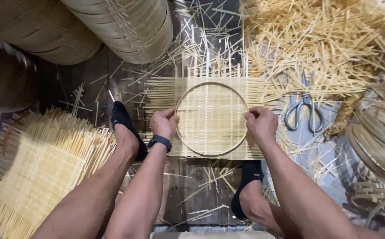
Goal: Trimming the edges of woven bamboo bases and assembling them with circular rims to create components for bamboo steamers.
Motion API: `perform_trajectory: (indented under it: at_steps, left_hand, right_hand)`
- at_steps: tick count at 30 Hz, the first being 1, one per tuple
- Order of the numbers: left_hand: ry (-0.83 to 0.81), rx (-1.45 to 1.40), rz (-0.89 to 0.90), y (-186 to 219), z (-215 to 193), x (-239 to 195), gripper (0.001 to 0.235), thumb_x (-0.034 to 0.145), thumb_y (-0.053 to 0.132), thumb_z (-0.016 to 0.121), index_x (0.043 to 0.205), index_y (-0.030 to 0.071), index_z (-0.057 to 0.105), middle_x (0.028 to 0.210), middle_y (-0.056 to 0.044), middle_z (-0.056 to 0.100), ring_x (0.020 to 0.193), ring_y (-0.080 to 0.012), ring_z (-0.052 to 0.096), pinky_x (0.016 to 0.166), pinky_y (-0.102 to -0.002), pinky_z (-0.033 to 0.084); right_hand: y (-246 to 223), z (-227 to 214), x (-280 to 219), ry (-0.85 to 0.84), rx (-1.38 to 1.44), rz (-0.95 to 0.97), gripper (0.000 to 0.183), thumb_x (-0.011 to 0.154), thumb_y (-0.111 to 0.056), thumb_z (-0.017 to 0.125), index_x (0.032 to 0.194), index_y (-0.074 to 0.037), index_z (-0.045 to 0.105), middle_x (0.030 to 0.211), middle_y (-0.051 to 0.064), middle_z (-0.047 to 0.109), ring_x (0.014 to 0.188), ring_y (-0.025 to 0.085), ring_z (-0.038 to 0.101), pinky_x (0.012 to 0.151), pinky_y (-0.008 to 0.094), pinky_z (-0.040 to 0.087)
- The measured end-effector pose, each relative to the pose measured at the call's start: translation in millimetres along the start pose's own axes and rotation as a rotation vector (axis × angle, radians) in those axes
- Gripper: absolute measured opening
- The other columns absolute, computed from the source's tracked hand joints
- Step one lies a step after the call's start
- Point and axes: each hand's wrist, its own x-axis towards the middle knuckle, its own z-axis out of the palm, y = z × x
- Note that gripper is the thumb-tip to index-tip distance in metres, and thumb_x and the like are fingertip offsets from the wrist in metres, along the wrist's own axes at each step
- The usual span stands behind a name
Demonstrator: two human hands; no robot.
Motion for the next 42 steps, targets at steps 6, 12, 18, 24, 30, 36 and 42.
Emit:
perform_trajectory:
  at_steps: [6, 12, 18, 24, 30, 36, 42]
  left_hand:
    - [0.005, 0.226, -0.107, 1.9, -0.7, 3.2, 0.026, 0.076, 0.020, 0.083, 0.102, 0.017, 0.082, 0.088, -0.011, 0.079, 0.080, -0.0211, 0.076, 0.077, -0.034, 0.058]
    - [-0.028, 0.294, -0.159, -13.4, -4.6, 9.0, 0.021, 0.077, 0.022, 0.085, 0.097, 0.016, 0.084, 0.087, -0.010, 0.079, 0.080, -0.0214, 0.077, 0.081, -0.034, 0.059]
    - [-0.105, 0.156, -0.309, 3.1, -13.4, 15.7, 0.024, 0.072, 0.017, 0.087, 0.095, 0.010, 0.083, 0.083, -0.008, 0.081, 0.074, -0.0164, 0.078, 0.073, -0.032, 0.062]
    - [-0.171, 0.177, -0.353, -29.7, -4.1, 34.3, 0.027, 0.068, 0.018, 0.092, 0.093, 0.009, 0.083, 0.084, -0.009, 0.080, 0.073, -0.0163, 0.076, 0.073, -0.033, 0.061]
    - [-0.145, 0.231, -0.305, -24.2, -7.3, 35.2, 0.029, 0.064, 0.021, 0.095, 0.090, 0.013, 0.084, 0.085, -0.009, 0.080, 0.077, -0.0178, 0.076, 0.078, -0.033, 0.059]
    - [-0.173, 0.207, -0.288, -37.1, -5.9, 27.8, 0.030, 0.067, 0.022, 0.094, 0.093, 0.013, 0.083, 0.086, -0.009, 0.080, 0.076, -0.0181, 0.076, 0.077, -0.033, 0.060]
    - [-0.314, 0.172, -0.257, -50.7, -5.2, 52.1, 0.032, 0.064, 0.024, 0.092, 0.093, 0.011, 0.084, 0.088, -0.011, 0.081, 0.079, -0.0217, 0.076, 0.077, -0.036, 0.060]
  right_hand:
    - [15.5, 0.7, 3.5, 0.005, -0.060, -0.069, 0.028, 0.081, -0.029, 0.080, 0.100, -0.008, 0.081, 0.086, 0.017, 0.076, 0.080, 0.032, 0.075, 0.079, 0.041, 0.057]
    - [15.2, 3.0, 1.9, 0.025, -0.054, -0.068, 0.027, 0.082, -0.032, 0.080, 0.098, -0.010, 0.082, 0.085, 0.016, 0.076, 0.079, 0.033, 0.074, 0.079, 0.041, 0.057]
    - [13.2, 4.4, 3.8, 0.004, -0.069, 0.010, 0.025, 0.081, -0.031, 0.081, 0.096, -0.011, 0.082, 0.083, 0.016, 0.076, 0.078, 0.031, 0.075, 0.078, 0.040, 0.057]
    - [18.6, 6.4, 5.8, -0.030, -0.060, -0.010, 0.025, 0.080, -0.029, 0.082, 0.095, -0.010, 0.082, 0.081, 0.013, 0.077, 0.075, 0.026, 0.075, 0.075, 0.037, 0.057]
    - [22.1, 5.6, 18.9, -0.060, -0.020, 0.068, 0.022, 0.080, -0.026, 0.083, 0.093, -0.009, 0.083, 0.077, 0.010, 0.077, 0.068, 0.019, 0.072, 0.068, 0.034, 0.057]
    - [45.7, 8.0, 21.5, -0.227, 0.238, 0.183, 0.021, 0.084, -0.019, 0.081, 0.090, 0.000, 0.079, 0.076, 0.009, 0.075, 0.064, 0.015, 0.067, 0.061, 0.032, 0.055]
    - [58.3, 4.4, 42.4, -0.291, 0.268, 0.164, 0.025, 0.077, -0.022, 0.087, 0.090, 0.000, 0.082, 0.074, 0.007, 0.076, 0.063, 0.013, 0.067, 0.060, 0.029, 0.054]
